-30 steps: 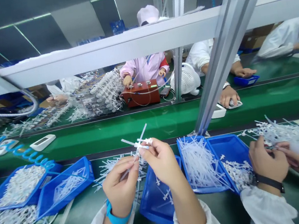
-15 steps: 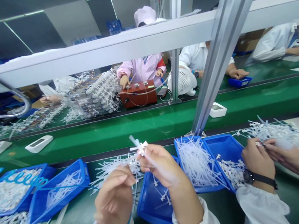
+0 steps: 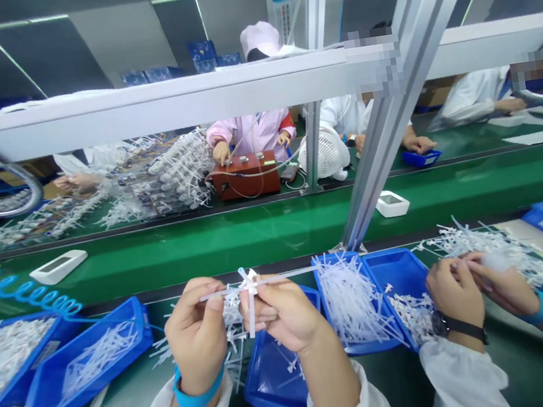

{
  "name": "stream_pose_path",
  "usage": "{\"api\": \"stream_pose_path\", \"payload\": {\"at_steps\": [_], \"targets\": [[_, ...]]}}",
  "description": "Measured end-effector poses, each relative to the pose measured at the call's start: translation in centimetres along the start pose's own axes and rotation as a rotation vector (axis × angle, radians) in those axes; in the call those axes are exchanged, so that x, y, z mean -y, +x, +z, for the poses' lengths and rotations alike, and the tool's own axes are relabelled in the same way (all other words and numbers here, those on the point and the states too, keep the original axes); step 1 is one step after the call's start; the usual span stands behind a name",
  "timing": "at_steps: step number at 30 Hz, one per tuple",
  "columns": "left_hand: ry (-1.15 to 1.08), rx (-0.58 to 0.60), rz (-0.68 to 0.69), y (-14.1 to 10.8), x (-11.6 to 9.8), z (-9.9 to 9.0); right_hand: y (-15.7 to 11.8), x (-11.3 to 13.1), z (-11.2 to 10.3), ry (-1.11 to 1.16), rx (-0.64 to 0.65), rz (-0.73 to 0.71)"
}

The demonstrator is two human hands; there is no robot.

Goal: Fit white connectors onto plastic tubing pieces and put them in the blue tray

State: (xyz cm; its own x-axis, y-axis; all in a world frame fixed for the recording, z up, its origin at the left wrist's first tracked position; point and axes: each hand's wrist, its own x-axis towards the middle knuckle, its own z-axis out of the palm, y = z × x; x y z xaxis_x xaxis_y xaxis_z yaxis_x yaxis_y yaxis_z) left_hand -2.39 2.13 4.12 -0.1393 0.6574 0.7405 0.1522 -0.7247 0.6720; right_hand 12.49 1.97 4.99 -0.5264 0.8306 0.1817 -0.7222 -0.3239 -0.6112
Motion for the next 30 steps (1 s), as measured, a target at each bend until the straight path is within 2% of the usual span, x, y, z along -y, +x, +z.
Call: {"api": "stream_pose_path", "payload": {"at_steps": [8, 18, 21, 26, 30], "targets": [[-0.099, -0.024, -0.087, -0.5, 1.8, -1.0, 0.4, -0.2, -0.4, 0.013, -0.041, 0.004], [-0.087, -0.025, -0.134, -0.2, 2.7, -1.9, 0.8, -0.3, -0.6, -0.048, -0.089, 0.009], [-0.083, -0.014, -0.147, -0.2, 2.9, -1.9, 0.8, -0.3, -0.4, -0.117, -0.148, -0.043], [-0.133, -0.060, -0.153, 0.1, 2.7, -1.8, 0.7, -0.5, -0.7, -0.257, -0.286, -0.195], [-0.116, -0.025, -0.168, 0.2, 2.4, -1.7, 0.5, -0.5, -0.7, -0.275, -0.299, -0.208]]}}
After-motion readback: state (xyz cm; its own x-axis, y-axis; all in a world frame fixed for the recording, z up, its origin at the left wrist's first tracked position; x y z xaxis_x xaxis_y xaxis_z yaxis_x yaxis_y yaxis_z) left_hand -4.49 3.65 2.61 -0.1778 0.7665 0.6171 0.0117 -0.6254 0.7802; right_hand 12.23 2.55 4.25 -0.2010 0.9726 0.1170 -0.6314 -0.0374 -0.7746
